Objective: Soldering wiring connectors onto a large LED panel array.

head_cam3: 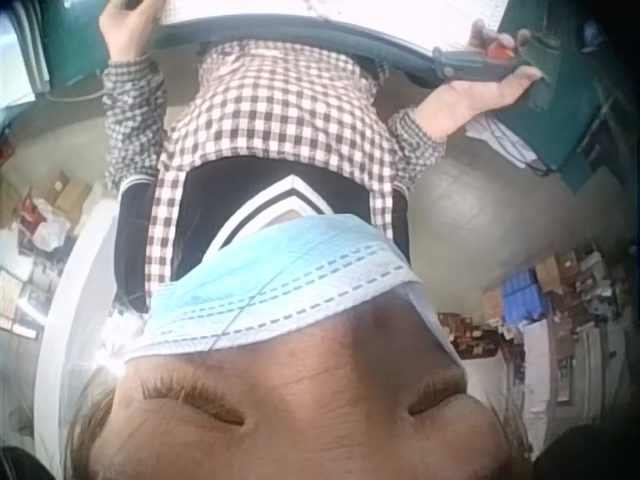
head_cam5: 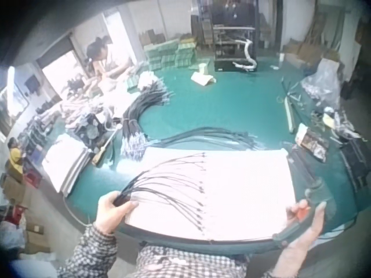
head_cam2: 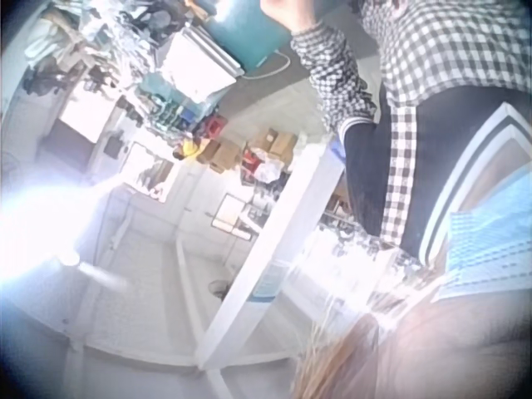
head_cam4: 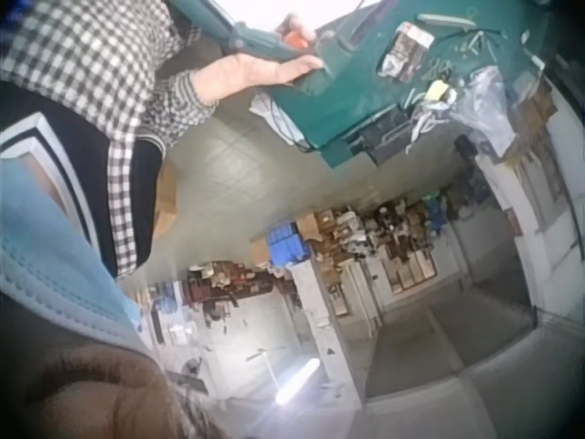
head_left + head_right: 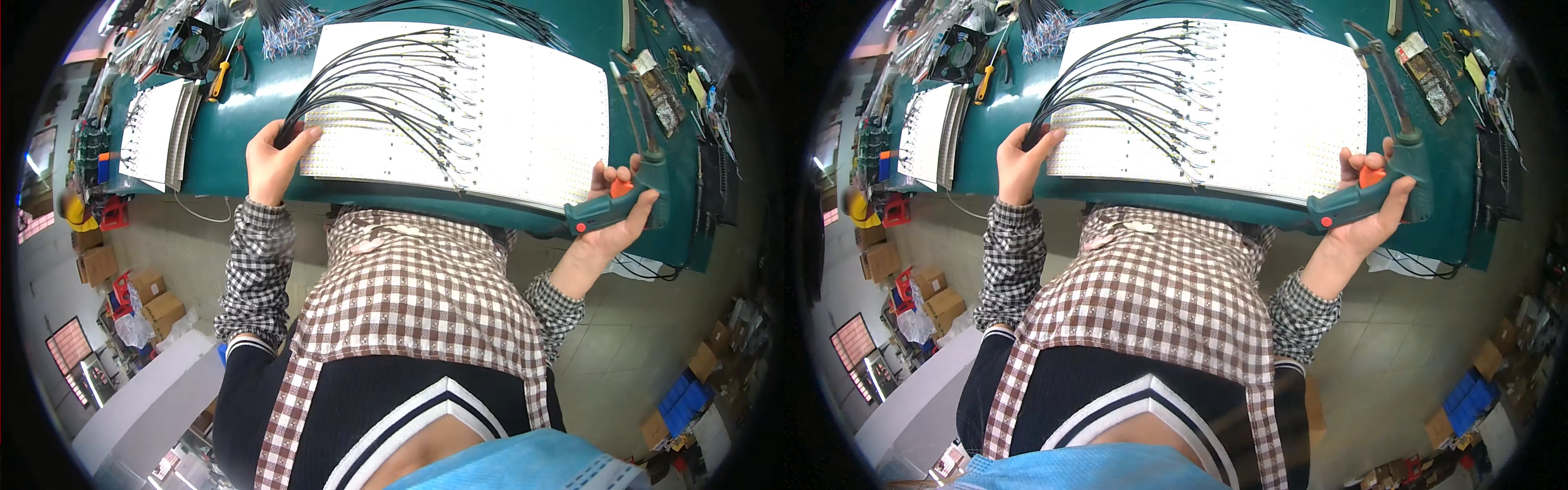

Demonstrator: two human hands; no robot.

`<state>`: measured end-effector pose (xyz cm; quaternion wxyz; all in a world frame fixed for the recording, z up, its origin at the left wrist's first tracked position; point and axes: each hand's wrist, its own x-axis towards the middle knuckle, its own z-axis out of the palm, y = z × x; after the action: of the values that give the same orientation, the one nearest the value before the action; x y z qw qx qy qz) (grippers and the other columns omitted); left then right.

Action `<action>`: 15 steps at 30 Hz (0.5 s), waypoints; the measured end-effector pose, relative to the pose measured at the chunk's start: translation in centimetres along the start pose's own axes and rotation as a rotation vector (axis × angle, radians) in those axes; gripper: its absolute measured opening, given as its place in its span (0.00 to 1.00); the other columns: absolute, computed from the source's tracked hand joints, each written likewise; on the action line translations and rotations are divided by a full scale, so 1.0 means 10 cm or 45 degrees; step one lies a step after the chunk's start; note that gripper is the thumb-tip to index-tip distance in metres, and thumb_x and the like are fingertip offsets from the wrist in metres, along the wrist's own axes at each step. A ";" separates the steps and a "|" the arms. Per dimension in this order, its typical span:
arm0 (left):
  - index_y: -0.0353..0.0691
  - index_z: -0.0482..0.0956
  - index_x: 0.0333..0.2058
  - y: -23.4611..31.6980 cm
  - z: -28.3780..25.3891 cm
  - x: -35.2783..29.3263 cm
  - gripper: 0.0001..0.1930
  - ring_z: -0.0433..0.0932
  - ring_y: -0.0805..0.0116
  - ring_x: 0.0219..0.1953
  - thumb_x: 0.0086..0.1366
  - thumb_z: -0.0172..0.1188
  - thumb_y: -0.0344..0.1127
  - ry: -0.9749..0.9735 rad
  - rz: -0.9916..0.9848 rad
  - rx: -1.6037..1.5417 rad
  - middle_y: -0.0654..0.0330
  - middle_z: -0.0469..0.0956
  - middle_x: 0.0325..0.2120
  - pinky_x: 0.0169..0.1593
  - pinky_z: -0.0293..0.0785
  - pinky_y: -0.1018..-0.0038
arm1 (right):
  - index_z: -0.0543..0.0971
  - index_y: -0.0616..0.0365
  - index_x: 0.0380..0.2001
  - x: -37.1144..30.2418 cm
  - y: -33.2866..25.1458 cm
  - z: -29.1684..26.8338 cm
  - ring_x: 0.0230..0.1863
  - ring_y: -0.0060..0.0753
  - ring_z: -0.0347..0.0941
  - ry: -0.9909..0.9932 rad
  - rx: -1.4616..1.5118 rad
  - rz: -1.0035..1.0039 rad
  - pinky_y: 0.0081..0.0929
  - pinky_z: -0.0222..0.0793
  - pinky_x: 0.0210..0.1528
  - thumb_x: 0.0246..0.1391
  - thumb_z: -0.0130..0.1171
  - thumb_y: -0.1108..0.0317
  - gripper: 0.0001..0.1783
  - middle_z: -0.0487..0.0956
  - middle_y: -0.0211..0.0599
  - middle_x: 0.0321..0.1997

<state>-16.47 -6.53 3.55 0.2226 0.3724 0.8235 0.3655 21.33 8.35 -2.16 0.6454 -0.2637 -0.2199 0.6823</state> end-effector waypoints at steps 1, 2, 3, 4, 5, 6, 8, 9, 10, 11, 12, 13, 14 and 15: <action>0.33 0.75 0.26 0.02 -0.05 0.00 0.12 0.65 0.86 0.18 0.50 0.68 0.35 -0.051 -0.152 -0.161 0.71 0.71 0.17 0.21 0.58 0.87 | 0.67 0.65 0.48 0.00 -0.02 0.00 0.35 0.30 0.74 0.016 -0.012 -0.016 0.37 0.70 0.49 0.50 0.57 0.46 0.33 0.76 0.34 0.30; 0.34 0.76 0.26 0.03 -0.09 0.00 0.10 0.62 0.87 0.16 0.51 0.67 0.34 -0.104 -0.303 -0.323 0.72 0.70 0.16 0.19 0.55 0.87 | 0.67 0.65 0.48 0.01 -0.03 -0.02 0.35 0.30 0.74 0.007 -0.007 -0.019 0.37 0.70 0.49 0.50 0.57 0.46 0.33 0.76 0.34 0.30; 0.35 0.76 0.27 -0.01 -0.11 0.03 0.07 0.59 0.88 0.13 0.53 0.65 0.31 -0.140 -0.345 -0.341 0.73 0.69 0.15 0.17 0.50 0.87 | 0.67 0.65 0.48 0.01 -0.06 -0.03 0.35 0.30 0.74 -0.007 0.008 -0.037 0.36 0.70 0.49 0.50 0.57 0.46 0.33 0.76 0.34 0.30; 0.35 0.76 0.27 -0.03 -0.12 0.04 0.07 0.59 0.88 0.13 0.53 0.65 0.31 -0.141 -0.337 -0.344 0.73 0.69 0.15 0.17 0.50 0.87 | 0.67 0.64 0.48 0.01 -0.09 -0.05 0.35 0.30 0.74 -0.021 0.023 -0.054 0.35 0.69 0.49 0.50 0.57 0.46 0.33 0.76 0.33 0.31; 0.35 0.76 0.27 -0.04 -0.13 0.04 0.08 0.59 0.87 0.13 0.54 0.64 0.31 -0.146 -0.348 -0.336 0.72 0.69 0.15 0.17 0.51 0.87 | 0.67 0.64 0.48 0.01 -0.10 -0.07 0.35 0.30 0.74 -0.007 0.028 -0.050 0.35 0.69 0.49 0.49 0.58 0.46 0.33 0.76 0.33 0.31; 0.35 0.75 0.28 -0.04 -0.13 0.04 0.08 0.60 0.86 0.13 0.54 0.64 0.32 -0.151 -0.360 -0.326 0.72 0.69 0.16 0.17 0.51 0.87 | 0.67 0.64 0.48 0.00 -0.10 -0.06 0.35 0.30 0.74 -0.009 0.028 -0.054 0.35 0.69 0.49 0.49 0.58 0.46 0.33 0.76 0.33 0.31; 0.34 0.75 0.28 -0.01 -0.07 0.02 0.08 0.60 0.85 0.13 0.54 0.64 0.32 -0.160 -0.296 -0.298 0.71 0.70 0.17 0.17 0.52 0.87 | 0.67 0.64 0.48 0.00 -0.10 -0.06 0.35 0.28 0.74 0.026 0.051 -0.032 0.32 0.69 0.50 0.49 0.59 0.48 0.33 0.76 0.33 0.31; 0.34 0.74 0.28 0.01 -0.06 0.01 0.09 0.61 0.84 0.14 0.55 0.63 0.32 -0.168 -0.236 -0.268 0.70 0.70 0.18 0.17 0.53 0.87 | 0.67 0.64 0.48 -0.01 -0.11 -0.06 0.35 0.28 0.74 0.022 0.050 -0.029 0.32 0.69 0.50 0.49 0.59 0.48 0.33 0.76 0.33 0.31; 0.34 0.74 0.28 -0.02 -0.07 0.01 0.09 0.61 0.84 0.14 0.55 0.63 0.32 -0.162 -0.240 -0.269 0.70 0.70 0.18 0.17 0.53 0.87 | 0.67 0.63 0.48 -0.01 -0.11 -0.08 0.34 0.28 0.74 0.051 0.027 -0.034 0.32 0.69 0.49 0.49 0.58 0.47 0.33 0.76 0.32 0.31; 0.34 0.74 0.28 -0.08 -0.09 0.03 0.09 0.62 0.84 0.15 0.55 0.63 0.33 -0.123 -0.123 -0.175 0.70 0.71 0.18 0.18 0.54 0.87 | 0.67 0.63 0.48 -0.01 -0.12 -0.08 0.34 0.29 0.74 0.078 0.005 -0.038 0.33 0.69 0.49 0.49 0.57 0.46 0.33 0.76 0.32 0.30; 0.34 0.73 0.28 -0.05 -0.08 0.05 0.10 0.63 0.83 0.16 0.56 0.62 0.34 -0.089 -0.005 -0.079 0.69 0.71 0.19 0.18 0.55 0.87 | 0.67 0.63 0.48 -0.01 -0.12 -0.08 0.34 0.29 0.74 0.078 0.002 -0.036 0.33 0.69 0.49 0.49 0.57 0.46 0.33 0.76 0.32 0.30; 0.34 0.73 0.30 0.00 -0.12 0.04 0.10 0.63 0.86 0.17 0.57 0.61 0.35 -0.108 -0.087 -0.099 0.70 0.71 0.19 0.19 0.55 0.87 | 0.68 0.63 0.48 -0.02 -0.12 -0.08 0.34 0.28 0.73 0.093 -0.010 -0.042 0.33 0.69 0.49 0.50 0.57 0.46 0.33 0.76 0.31 0.30; 0.34 0.73 0.32 0.07 -0.15 0.03 0.09 0.60 0.88 0.15 0.58 0.60 0.34 -0.152 -0.266 -0.313 0.72 0.69 0.18 0.17 0.51 0.87 | 0.68 0.63 0.48 -0.02 -0.12 -0.07 0.34 0.28 0.73 0.108 -0.023 -0.049 0.33 0.69 0.48 0.50 0.57 0.45 0.33 0.76 0.31 0.30; 0.34 0.73 0.34 0.10 -0.22 0.04 0.09 0.58 0.89 0.14 0.59 0.59 0.33 -0.236 -0.361 -0.471 0.73 0.68 0.17 0.16 0.48 0.87 | 0.68 0.63 0.48 -0.01 -0.13 -0.07 0.34 0.28 0.73 0.103 -0.021 -0.047 0.33 0.69 0.48 0.50 0.57 0.45 0.33 0.76 0.31 0.30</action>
<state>-17.73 -6.74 5.65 0.4107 0.2379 0.7626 0.4394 22.78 8.29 -1.88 0.6641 -0.2924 -0.2042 0.6571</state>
